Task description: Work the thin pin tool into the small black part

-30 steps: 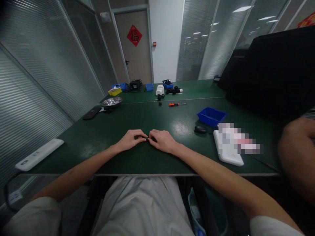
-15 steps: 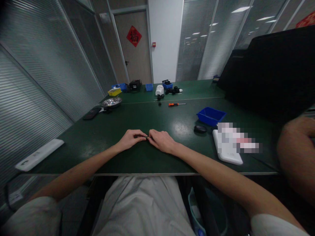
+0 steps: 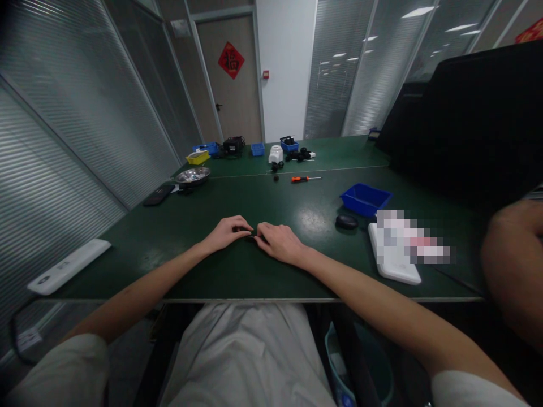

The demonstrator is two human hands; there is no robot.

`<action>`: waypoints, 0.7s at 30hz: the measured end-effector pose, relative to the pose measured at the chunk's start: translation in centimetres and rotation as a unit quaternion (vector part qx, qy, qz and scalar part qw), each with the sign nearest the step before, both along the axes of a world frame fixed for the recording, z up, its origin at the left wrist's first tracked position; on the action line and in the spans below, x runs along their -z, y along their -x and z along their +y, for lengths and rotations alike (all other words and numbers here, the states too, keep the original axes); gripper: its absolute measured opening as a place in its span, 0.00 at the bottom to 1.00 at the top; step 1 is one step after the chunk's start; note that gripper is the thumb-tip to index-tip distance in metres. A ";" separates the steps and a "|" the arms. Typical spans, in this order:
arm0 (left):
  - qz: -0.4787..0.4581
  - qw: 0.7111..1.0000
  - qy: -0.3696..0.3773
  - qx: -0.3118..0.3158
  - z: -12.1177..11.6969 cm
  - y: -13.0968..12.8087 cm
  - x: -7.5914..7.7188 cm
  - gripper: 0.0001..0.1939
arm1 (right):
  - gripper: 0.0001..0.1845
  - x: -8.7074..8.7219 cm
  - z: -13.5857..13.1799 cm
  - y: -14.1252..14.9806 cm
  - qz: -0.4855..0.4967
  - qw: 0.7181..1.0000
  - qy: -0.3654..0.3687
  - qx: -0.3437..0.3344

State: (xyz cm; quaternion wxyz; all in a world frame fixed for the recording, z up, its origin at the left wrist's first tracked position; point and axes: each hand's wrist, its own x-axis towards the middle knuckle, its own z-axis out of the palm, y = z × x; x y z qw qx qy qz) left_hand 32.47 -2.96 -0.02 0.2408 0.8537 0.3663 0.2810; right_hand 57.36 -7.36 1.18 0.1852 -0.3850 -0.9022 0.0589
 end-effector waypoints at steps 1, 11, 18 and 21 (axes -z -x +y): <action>0.006 1.000 -0.005 0.011 0.0 0.0 0.0 0.11 | 0.08 0.0 0.0 0.0 0.003 1.000 0.001 0.000; 0.033 0.996 -0.046 0.070 -2.6 -0.2 -1.8 0.15 | 0.08 0.1 0.0 -0.2 0.027 1.000 0.000 0.004; 0.054 0.993 -0.080 0.069 -2.0 0.8 -1.8 0.11 | 0.08 -1.9 -2.1 1.0 0.105 0.994 0.002 -0.026; 0.054 0.994 -0.061 0.067 -2.0 1.2 -1.7 0.14 | 0.10 -5.2 -5.9 3.9 0.233 0.963 0.074 -0.117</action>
